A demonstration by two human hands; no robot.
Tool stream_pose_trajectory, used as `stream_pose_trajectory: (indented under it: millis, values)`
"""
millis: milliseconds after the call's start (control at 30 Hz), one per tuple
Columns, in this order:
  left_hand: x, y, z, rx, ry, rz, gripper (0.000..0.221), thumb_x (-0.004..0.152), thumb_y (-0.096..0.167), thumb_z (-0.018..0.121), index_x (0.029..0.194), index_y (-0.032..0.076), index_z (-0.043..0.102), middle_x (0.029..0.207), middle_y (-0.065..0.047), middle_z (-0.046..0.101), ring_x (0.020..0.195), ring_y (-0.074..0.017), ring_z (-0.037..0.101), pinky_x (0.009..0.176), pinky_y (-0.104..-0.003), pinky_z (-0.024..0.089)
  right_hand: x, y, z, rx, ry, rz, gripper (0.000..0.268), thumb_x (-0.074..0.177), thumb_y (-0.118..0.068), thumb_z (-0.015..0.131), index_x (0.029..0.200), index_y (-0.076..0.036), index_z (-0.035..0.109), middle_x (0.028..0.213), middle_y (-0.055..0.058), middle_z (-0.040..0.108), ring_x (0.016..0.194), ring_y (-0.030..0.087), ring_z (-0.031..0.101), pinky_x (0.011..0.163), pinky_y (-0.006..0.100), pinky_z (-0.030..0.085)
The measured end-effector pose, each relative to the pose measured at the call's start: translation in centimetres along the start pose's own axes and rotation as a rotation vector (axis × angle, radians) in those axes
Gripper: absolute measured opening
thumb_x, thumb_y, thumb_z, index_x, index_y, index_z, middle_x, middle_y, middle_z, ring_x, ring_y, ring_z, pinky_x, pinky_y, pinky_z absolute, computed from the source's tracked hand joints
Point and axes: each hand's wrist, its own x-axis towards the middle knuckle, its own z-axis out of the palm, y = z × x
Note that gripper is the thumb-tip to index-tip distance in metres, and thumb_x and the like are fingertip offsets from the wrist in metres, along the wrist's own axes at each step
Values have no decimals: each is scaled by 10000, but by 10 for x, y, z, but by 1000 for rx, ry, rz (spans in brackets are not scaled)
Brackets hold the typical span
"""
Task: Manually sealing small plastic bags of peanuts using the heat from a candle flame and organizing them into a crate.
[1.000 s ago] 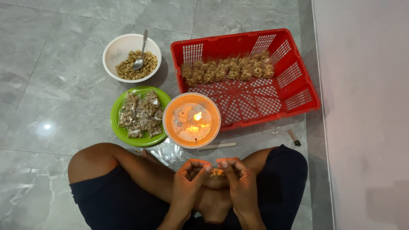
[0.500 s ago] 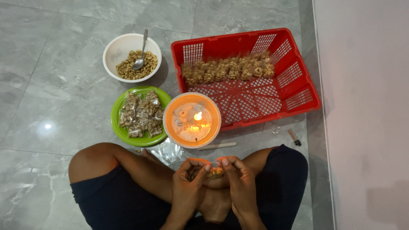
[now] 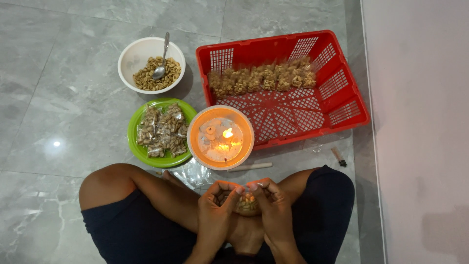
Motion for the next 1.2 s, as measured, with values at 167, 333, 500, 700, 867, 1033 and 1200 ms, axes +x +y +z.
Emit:
stream_pose_trajectory:
  millis: [167, 333, 500, 700, 867, 1033, 1200]
  values:
    - [8, 1, -1, 92, 17, -8, 94, 862, 121, 787, 817, 44, 757, 781, -59, 801, 752, -111, 724, 731, -241, 574, 4, -7, 1, -222, 90, 10, 245, 922, -257, 688, 888, -44, 804, 797, 51, 768, 853, 145, 719, 834, 279, 566]
    - [15, 13, 0, 152, 26, -39, 106, 859, 144, 785, 821, 45, 776, 797, -59, 822, 773, -113, 742, 752, -248, 589, 6, -13, 3, -189, 65, 34, 269, 964, -216, 626, 962, -22, 812, 932, 80, 812, 936, 218, 758, 901, 319, 588]
    - [27, 14, -5, 158, -19, -76, 101, 869, 131, 772, 864, 31, 782, 814, -78, 822, 785, -122, 752, 755, -242, 590, 15, -8, 2, -127, 53, 64, 269, 961, -193, 637, 1020, 3, 810, 973, 103, 804, 960, 209, 738, 912, 314, 584]
    - [42, 35, -2, 264, -7, -79, 92, 887, 128, 774, 834, 54, 763, 767, -29, 800, 734, -85, 719, 694, -224, 555, 37, 3, 5, -10, 90, 15, 134, 916, -131, 741, 937, 2, 747, 895, 92, 734, 830, 136, 668, 777, 253, 554]
    - [59, 51, 3, 344, -39, -99, 90, 877, 150, 745, 826, 76, 738, 658, -32, 680, 623, -108, 622, 637, -270, 502, 50, 1, 12, 102, 130, 96, 84, 930, -103, 734, 910, -31, 695, 827, 113, 713, 732, 141, 628, 749, 250, 545]
    - [75, 60, 7, 508, -21, -90, 150, 895, 209, 718, 798, 95, 712, 690, -15, 749, 642, -108, 657, 691, -288, 521, 62, 2, 18, 128, 187, 140, 74, 942, -84, 725, 904, -33, 688, 826, 120, 707, 709, 143, 612, 722, 249, 526]
    - [90, 56, 6, 533, -17, -89, 163, 885, 220, 730, 790, 104, 667, 699, -27, 757, 638, -118, 667, 667, -289, 521, 72, 11, 18, 163, 179, 86, 63, 939, -48, 716, 895, -36, 673, 737, 78, 627, 665, 126, 559, 693, 249, 511]
